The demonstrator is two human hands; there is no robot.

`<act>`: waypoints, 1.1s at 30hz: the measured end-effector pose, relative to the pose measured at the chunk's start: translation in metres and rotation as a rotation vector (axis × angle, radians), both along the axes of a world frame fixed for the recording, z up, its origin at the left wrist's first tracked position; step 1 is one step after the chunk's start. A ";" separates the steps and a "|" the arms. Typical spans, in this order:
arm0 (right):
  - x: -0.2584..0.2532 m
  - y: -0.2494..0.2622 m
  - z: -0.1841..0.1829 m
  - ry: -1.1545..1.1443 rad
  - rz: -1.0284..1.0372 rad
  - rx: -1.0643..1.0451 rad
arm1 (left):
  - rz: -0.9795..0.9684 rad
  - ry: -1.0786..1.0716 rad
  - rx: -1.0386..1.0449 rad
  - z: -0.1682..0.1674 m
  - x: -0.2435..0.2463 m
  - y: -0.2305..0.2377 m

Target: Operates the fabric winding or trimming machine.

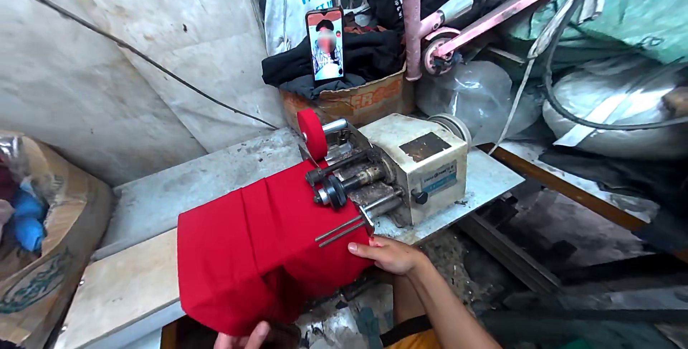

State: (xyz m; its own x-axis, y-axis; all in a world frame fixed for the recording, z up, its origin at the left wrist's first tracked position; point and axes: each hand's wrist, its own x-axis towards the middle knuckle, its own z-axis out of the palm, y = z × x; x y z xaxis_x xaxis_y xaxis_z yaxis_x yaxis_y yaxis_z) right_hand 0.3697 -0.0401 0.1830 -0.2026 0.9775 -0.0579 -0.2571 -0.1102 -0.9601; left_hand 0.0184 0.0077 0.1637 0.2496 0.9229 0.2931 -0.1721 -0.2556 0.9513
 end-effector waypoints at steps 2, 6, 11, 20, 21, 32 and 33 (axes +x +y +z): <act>0.000 0.000 -0.001 0.023 0.004 0.003 | -0.071 -0.190 -0.029 -0.001 -0.004 0.000; 0.000 0.001 -0.002 0.015 0.025 0.027 | 0.022 -0.110 -0.037 -0.001 0.000 0.005; 0.000 0.000 0.002 -0.019 0.021 0.007 | -0.105 -0.193 0.001 -0.003 -0.004 0.009; 0.000 0.001 0.000 -0.004 0.030 0.013 | -0.074 -0.077 0.004 -0.005 -0.005 0.010; 0.000 0.001 -0.001 -0.010 0.035 0.016 | -0.050 0.008 0.001 -0.005 -0.004 0.008; 0.001 0.000 0.005 -0.060 0.026 0.009 | -0.071 -0.073 -0.007 -0.007 0.000 0.005; 0.000 0.000 0.004 -0.058 0.028 0.012 | -0.058 -0.129 0.010 -0.007 -0.003 0.009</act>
